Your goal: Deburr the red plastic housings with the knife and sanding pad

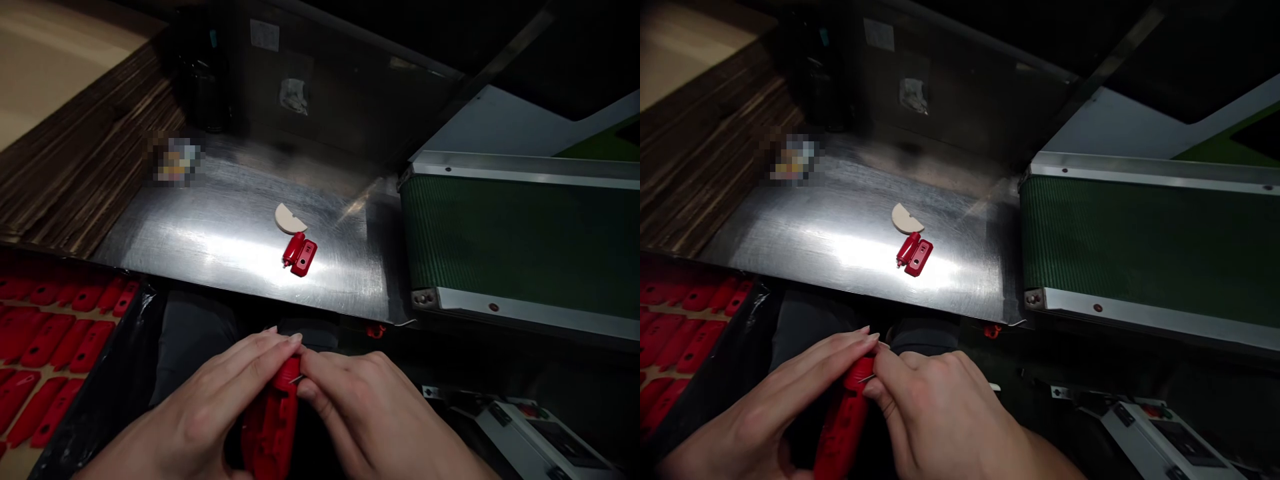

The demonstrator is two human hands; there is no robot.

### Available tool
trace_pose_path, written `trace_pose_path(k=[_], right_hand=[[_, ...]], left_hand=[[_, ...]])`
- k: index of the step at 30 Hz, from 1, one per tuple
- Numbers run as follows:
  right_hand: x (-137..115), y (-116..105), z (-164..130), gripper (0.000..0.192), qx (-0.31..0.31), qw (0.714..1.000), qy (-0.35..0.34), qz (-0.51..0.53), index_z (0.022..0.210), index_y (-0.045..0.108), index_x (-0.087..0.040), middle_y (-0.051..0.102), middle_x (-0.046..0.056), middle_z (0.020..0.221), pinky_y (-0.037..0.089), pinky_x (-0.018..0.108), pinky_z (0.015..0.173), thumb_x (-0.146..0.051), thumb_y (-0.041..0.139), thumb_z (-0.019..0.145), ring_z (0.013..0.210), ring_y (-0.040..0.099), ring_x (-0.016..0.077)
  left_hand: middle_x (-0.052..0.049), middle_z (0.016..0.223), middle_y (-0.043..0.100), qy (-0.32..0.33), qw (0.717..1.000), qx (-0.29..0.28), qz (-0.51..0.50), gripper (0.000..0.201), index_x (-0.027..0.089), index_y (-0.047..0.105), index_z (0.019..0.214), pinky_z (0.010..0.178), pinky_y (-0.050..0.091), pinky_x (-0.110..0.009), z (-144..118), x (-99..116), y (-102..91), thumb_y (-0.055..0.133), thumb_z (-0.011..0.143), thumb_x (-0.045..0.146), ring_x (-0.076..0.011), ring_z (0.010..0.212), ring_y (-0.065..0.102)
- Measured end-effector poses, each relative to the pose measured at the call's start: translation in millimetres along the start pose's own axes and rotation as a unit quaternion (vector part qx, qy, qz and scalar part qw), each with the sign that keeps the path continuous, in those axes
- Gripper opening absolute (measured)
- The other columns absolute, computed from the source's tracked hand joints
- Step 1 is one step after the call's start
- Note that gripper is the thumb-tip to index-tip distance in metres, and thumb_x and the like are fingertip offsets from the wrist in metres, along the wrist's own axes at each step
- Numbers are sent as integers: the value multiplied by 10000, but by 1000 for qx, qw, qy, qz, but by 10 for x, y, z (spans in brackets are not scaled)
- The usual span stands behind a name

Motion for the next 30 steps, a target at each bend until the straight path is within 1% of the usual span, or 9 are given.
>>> trace_pose_path(k=[5,10,16,19,21,24,27,30], right_hand=[[28,9,15,389,-5,1000,11,3,1165,632,-247,760,39,997,480,328,676,-395,272,1172,776,721,217],[29,11,67,395,-14,1000,14,2,1155,630,-236,759,42,984,475,331,662,-405,274,1173,765,724,221],[35,6,59,378,-18,1000,15,-6,1183,631,-239,762,50,986,449,334,643,-390,284,1171,758,727,227],[39,8,50,372,-20,1000,13,1,1162,625,-236,760,52,972,436,335,641,-400,292,1170,746,716,226],[41,-2,51,357,-18,1000,16,13,1145,622,-234,757,47,963,429,334,648,-398,306,1170,748,710,222],[45,-26,57,311,-9,999,16,33,1118,611,-247,752,21,956,394,325,629,-379,334,1166,727,696,203],[70,-21,57,275,-12,999,22,43,1073,596,-263,741,-7,909,348,321,609,-366,357,1161,686,671,186],[98,-3,48,267,-15,998,33,52,1071,583,-266,739,-9,912,334,322,618,-370,354,1163,693,664,184]], left_hand=[[-142,1648,542,12,1000,18,0,1168,167,254,1712,1271,409,-338,60,-10,-19,905,776,420,-305,1496,558],[-150,1573,622,6,999,43,-7,1155,190,320,1694,1212,493,-349,75,-24,-28,914,756,505,-333,1403,649],[-145,1532,660,8,998,62,-19,1104,204,358,1686,1180,532,-350,112,-34,-33,900,784,538,-343,1354,686],[-151,1524,666,11,998,65,-18,1078,202,367,1683,1172,541,-362,118,-20,-39,883,804,552,-346,1346,691],[-156,1521,666,13,998,63,-17,1065,200,369,1680,1169,543,-371,115,-16,-34,876,811,549,-345,1349,689],[-170,1541,648,11,999,46,-14,1105,195,335,1689,1181,534,-398,112,-33,-10,892,794,526,-352,1383,663],[-177,1569,620,8,1000,18,-11,1143,189,287,1700,1214,501,-421,115,-59,23,911,774,430,-348,1447,606],[-180,1605,582,3,1000,1,-15,1119,175,267,1695,1250,454,-407,115,-73,34,889,777,328,-318,1506,546]])
Point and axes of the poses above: each hand's wrist, its own z-axis towards the middle knuckle, its own y-axis out of the palm, x = y × z, the point moved 5 cm from there along z, towards the middle knuckle
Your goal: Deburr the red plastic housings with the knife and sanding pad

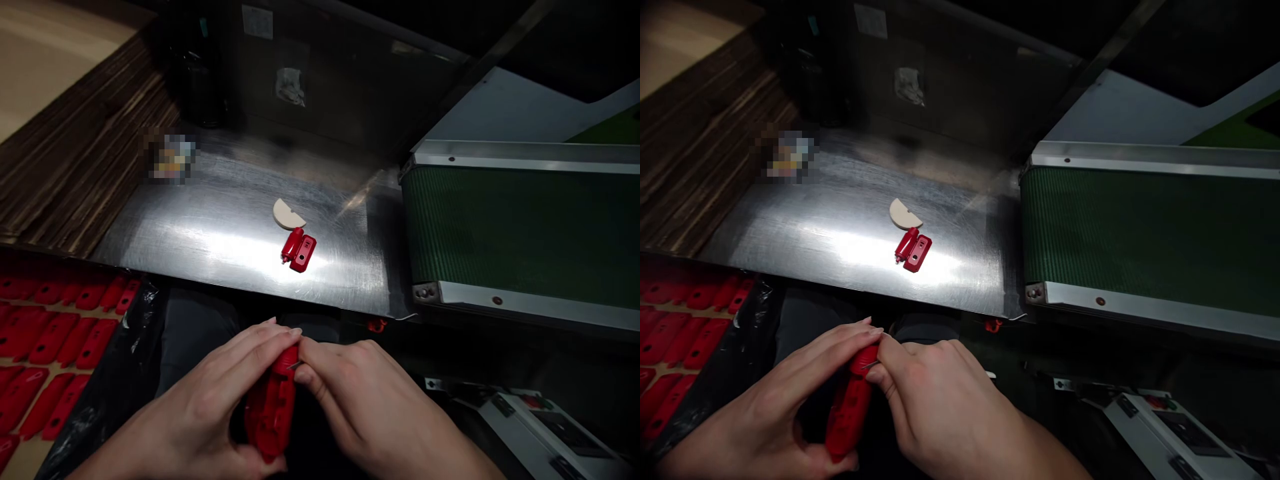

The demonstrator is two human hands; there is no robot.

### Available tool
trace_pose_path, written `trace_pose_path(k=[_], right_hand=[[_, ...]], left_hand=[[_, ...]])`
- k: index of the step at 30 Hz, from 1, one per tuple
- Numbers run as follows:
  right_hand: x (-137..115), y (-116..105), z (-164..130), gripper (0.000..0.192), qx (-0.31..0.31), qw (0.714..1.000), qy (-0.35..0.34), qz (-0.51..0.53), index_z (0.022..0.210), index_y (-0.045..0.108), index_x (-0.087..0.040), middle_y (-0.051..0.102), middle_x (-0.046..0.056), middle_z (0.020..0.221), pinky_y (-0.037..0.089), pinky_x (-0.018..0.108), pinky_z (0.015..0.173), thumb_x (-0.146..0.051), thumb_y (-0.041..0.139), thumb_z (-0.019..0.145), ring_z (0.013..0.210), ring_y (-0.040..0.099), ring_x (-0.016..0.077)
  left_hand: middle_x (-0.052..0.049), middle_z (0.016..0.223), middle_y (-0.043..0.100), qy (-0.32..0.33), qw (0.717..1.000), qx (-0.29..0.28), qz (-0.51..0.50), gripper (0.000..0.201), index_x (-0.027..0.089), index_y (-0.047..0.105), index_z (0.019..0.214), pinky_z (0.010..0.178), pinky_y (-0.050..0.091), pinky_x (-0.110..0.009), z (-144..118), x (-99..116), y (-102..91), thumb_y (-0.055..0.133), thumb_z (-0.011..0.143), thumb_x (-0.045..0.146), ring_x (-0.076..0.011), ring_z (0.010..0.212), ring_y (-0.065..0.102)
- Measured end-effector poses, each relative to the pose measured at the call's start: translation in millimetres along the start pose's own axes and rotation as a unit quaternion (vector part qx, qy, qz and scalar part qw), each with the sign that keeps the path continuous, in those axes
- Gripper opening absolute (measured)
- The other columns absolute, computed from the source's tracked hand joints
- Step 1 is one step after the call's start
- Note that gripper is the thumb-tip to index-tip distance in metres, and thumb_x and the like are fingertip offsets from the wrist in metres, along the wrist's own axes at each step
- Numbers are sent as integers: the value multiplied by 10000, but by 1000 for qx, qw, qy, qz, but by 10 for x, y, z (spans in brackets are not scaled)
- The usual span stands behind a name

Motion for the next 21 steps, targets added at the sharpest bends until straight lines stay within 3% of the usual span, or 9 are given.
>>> trace_pose_path(k=[5,9,11,14,16,19,21], right_hand=[[0,-23,-9,248,-2,999,-1,37,1040,561,-268,708,-30,903,341,310,639,-369,372,1164,695,625,160],[59,-92,10,338,25,989,-26,142,938,542,-247,613,-58,850,357,274,672,-425,393,1184,719,544,115],[177,-127,42,370,80,968,-23,237,909,542,-231,544,-54,815,356,252,641,-478,448,1168,699,483,105],[428,-96,112,384,168,897,-3,408,925,542,-228,428,-73,728,328,227,522,-567,564,1106,584,362,95],[570,-27,159,373,223,857,4,464,956,553,-232,404,-86,707,318,210,483,-576,654,1058,544,320,86],[689,124,208,379,288,842,18,456,1088,616,-221,562,-34,879,318,190,478,-552,771,988,570,356,64],[692,305,263,442,249,835,19,490,1210,641,-217,621,13,1007,289,185,446,-586,750,993,554,363,48]], left_hand=[[-175,1610,569,-11,1000,-15,-6,1105,168,254,1689,1272,429,-402,-16,-7,-6,881,786,278,-293,1537,506],[-178,1647,524,-20,1000,-16,-17,1072,171,251,1697,1296,393,-444,-21,-41,16,864,824,268,-305,1572,453],[-173,1661,509,-30,999,-14,-37,1055,192,262,1696,1305,375,-487,-11,-60,27,860,830,269,-328,1575,447],[-146,1655,529,-56,995,-4,-78,1063,275,302,1682,1302,368,-554,13,-71,14,899,805,328,-378,1553,473],[-134,1655,534,-73,992,4,-105,1067,329,318,1671,1305,338,-603,21,-72,1,921,791,364,-407,1555,458],[-127,1684,497,-122,978,19,-170,1072,403,342,1644,1300,287,-677,2,-134,36,954,764,358,-434,1591,386],[-127,1724,433,-173,945,60,-271,1077,448,399,1573,1261,360,-682,-33,-240,105,1012,689,397,-456,1569,419]])
Point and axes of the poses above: each hand's wrist, its own z-axis towards the middle knuckle, its own y-axis out of the palm, x = y × z, the point moved 5 cm from there along z, towards the middle knuckle
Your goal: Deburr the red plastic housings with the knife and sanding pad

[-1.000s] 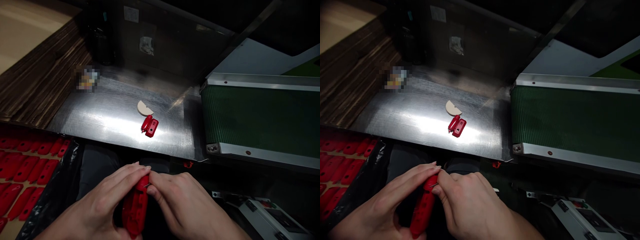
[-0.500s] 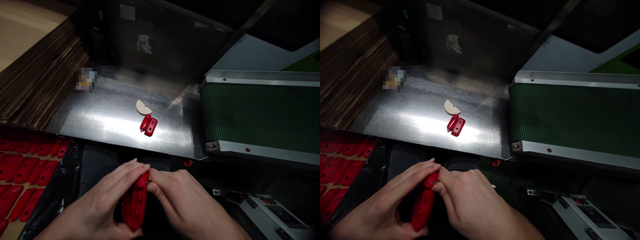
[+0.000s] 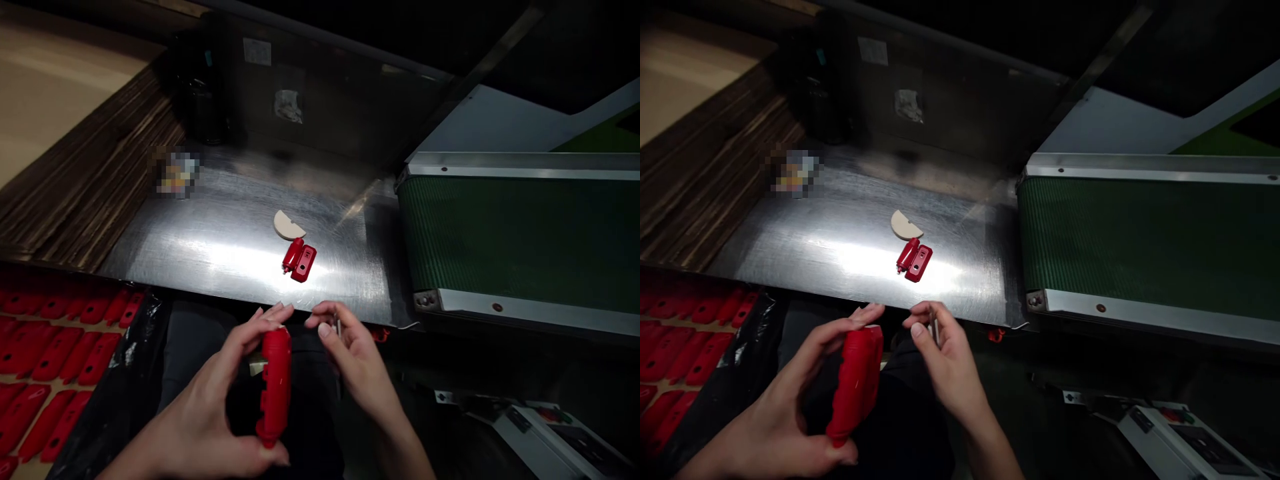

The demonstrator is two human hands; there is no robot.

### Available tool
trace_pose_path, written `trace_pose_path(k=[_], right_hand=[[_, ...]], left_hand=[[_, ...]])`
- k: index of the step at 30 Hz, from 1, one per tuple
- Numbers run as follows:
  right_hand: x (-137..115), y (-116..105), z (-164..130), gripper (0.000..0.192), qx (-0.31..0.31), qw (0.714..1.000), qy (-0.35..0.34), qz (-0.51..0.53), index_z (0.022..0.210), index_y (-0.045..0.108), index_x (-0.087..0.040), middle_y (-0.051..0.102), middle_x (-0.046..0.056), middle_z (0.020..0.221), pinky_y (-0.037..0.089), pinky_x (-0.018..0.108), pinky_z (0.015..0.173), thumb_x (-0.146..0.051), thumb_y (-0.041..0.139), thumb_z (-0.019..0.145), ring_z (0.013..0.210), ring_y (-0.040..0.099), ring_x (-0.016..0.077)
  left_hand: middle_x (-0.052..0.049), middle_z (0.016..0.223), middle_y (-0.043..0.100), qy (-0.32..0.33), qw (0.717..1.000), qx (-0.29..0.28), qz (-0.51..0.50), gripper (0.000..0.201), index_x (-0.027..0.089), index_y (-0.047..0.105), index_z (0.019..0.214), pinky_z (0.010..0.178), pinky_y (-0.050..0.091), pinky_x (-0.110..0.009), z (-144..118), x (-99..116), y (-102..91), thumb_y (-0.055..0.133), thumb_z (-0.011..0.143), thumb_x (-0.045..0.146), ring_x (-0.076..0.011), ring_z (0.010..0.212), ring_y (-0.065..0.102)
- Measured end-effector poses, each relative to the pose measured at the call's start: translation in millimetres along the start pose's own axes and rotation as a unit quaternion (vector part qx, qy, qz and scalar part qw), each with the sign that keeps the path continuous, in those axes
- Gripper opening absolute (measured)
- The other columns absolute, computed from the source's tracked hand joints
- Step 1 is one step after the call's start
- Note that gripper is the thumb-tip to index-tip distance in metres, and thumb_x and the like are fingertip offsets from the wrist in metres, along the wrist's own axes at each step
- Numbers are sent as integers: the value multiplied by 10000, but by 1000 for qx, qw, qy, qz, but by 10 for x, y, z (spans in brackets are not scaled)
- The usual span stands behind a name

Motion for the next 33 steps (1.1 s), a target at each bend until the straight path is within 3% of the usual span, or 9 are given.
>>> trace_pose_path(k=[3,5,10,14,18,22,25,27,33], right_hand=[[233,239,-79,560,-131,979,91,129,1308,657,-196,544,-47,779,228,172,391,-661,699,1001,457,246,28],[304,332,-114,574,-165,960,121,193,1268,686,-172,419,-102,662,192,162,374,-642,780,951,434,167,16],[291,345,-58,488,-112,968,109,195,1114,716,-158,432,-104,665,177,162,371,-551,890,883,443,189,10],[261,365,18,519,-118,981,95,120,1183,706,-156,489,-76,684,233,167,420,-630,752,976,480,264,36],[211,208,118,571,-20,998,45,26,1188,690,-176,632,8,900,445,205,553,-706,686,975,617,488,87],[173,2,164,545,14,995,23,-93,1171,667,-195,639,0,842,438,252,530,-711,570,1023,553,524,117],[115,-292,241,552,127,937,-24,-325,1386,624,-220,692,66,1018,564,349,753,-645,422,1098,887,689,233],[110,-474,357,564,179,885,-39,-427,1514,537,-202,644,141,1279,571,452,952,-561,343,1124,1175,661,303],[166,-819,830,540,223,834,-65,-500,1533,491,-62,536,237,1302,516,550,1056,-258,354,1048,1216,604,380]], left_hand=[[-149,1796,259,-59,981,51,-178,1124,460,439,1479,1093,562,-580,16,-265,59,1072,551,485,-465,1428,580],[-170,1815,171,-63,965,59,-246,1141,439,438,1476,1018,599,-534,35,-398,124,1073,531,520,-468,1382,606],[-180,1792,219,-67,945,84,-308,1101,404,427,1497,1014,603,-515,48,-521,202,1054,596,493,-481,1421,563],[-163,1768,307,-93,930,149,-324,1128,386,474,1478,1086,576,-531,38,-511,151,1064,531,549,-497,1471,517],[-115,1745,386,-79,918,206,-329,1005,389,535,1463,1128,555,-477,47,-493,33,1034,602,532,-446,1535,461],[-93,1750,385,-83,905,219,-356,979,392,542,1526,1165,538,-512,41,-508,-36,1006,670,498,-448,1562,421],[-85,1771,348,-81,894,214,-385,901,376,576,1516,1213,492,-579,44,-506,-32,974,719,510,-465,1555,428],[-82,1773,344,-80,886,217,-402,827,366,602,1490,1226,469,-618,52,-508,-20,945,755,528,-472,1559,418],[-127,1669,514,-93,861,230,-445,739,329,589,1482,1277,357,-683,69,-551,-6,897,828,486,-456,1541,458]])
Point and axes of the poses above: each hand's wrist, its own z-axis towards the middle knuckle, its own y-axis out of the palm, x = y × z, the point moved 5 cm from there along z, towards the middle knuckle
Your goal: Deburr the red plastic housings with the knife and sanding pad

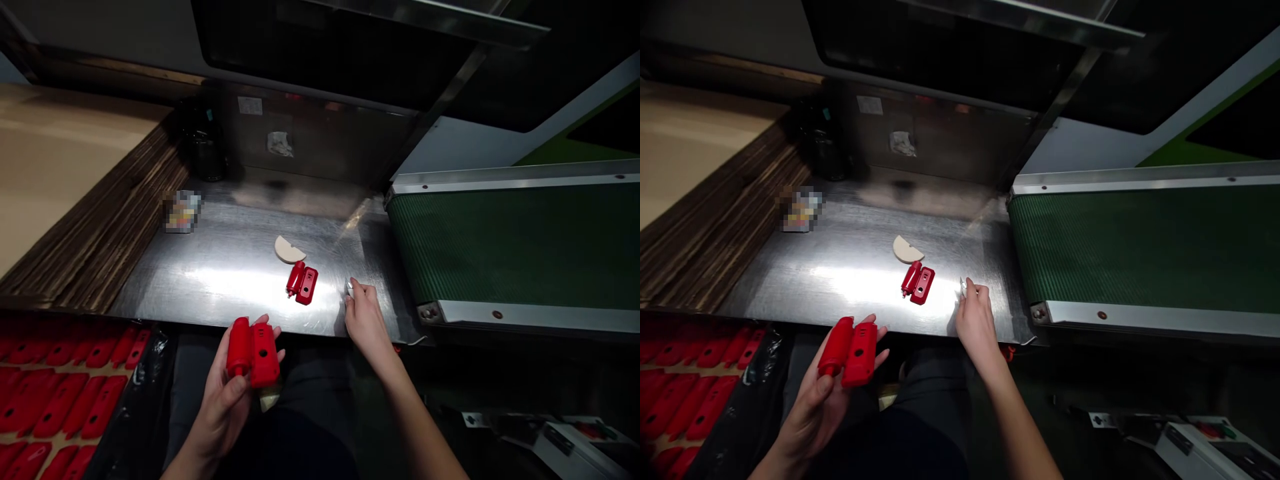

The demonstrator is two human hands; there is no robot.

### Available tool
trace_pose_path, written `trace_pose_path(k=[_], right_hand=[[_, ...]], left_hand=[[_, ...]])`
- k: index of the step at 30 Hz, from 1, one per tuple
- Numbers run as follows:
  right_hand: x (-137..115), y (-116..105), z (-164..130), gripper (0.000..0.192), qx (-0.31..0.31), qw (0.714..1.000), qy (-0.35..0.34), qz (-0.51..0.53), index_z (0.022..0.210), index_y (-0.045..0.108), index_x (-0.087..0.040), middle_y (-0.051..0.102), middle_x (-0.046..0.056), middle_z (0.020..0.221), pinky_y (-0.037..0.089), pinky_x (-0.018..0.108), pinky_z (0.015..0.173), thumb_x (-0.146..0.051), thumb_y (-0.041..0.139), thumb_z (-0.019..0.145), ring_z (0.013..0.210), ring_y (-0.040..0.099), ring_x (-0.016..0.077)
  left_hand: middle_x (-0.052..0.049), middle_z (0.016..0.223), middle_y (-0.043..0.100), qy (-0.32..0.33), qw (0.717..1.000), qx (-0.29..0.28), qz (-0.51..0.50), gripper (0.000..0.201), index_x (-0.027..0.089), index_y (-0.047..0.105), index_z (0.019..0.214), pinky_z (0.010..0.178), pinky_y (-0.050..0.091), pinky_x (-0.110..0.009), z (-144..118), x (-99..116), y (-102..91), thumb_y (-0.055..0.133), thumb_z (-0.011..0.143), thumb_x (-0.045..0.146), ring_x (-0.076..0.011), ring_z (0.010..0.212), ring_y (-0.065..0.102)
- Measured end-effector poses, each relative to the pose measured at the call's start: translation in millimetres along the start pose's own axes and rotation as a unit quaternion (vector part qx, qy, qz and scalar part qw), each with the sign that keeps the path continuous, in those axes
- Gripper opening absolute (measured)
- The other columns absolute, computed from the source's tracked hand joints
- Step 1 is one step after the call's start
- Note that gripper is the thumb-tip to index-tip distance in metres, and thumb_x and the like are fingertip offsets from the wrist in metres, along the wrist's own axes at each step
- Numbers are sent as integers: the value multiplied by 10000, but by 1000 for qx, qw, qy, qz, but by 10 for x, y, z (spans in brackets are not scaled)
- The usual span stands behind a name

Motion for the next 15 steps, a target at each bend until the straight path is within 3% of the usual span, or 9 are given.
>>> trace_pose_path(k=[4,8,10,12,15], right_hand=[[-210,-25,100,460,7,999,-43,-32,1437,578,-106,551,237,1311,496,572,1068,-236,462,1011,1234,578,400],[-819,12,246,329,-19,993,-107,-46,1330,638,-187,619,158,1324,468,465,1116,-253,433,1081,1247,588,317],[-1157,137,463,282,-47,989,-123,-61,1283,662,-191,658,128,1301,452,427,1125,-247,458,1097,1250,596,287],[-1416,294,767,263,-74,988,-109,-85,1301,657,-162,658,134,1332,440,470,1145,-269,570,1076,1291,584,301],[-1619,455,1194,368,-113,986,-66,-107,1288,666,-132,655,145,1366,462,548,1136,-334,757,994,1290,605,329]], left_hand=[[-121,1652,536,-6,1000,23,-16,692,360,578,1487,1265,377,-673,19,18,-64,864,865,459,-446,1531,479],[-105,1713,456,6,1000,30,-7,692,375,576,1511,1222,462,-635,54,69,-84,850,880,452,-457,1535,467],[-97,1728,435,12,1000,29,2,696,371,580,1516,1191,510,-599,61,99,-70,851,881,458,-455,1538,463],[-83,1738,421,18,999,25,16,709,379,567,1527,1168,542,-562,47,133,-51,848,882,471,-447,1541,461],[-65,1757,387,33,998,32,31,721,395,550,1529,1161,552,-562,-14,193,-57,847,878,473,-452,1551,445]])
Point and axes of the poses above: each hand's wrist, its own z-axis towards the middle knuckle, its own y-axis out of the palm, x = y × z, the point moved 5 cm from there along z, towards the middle knuckle
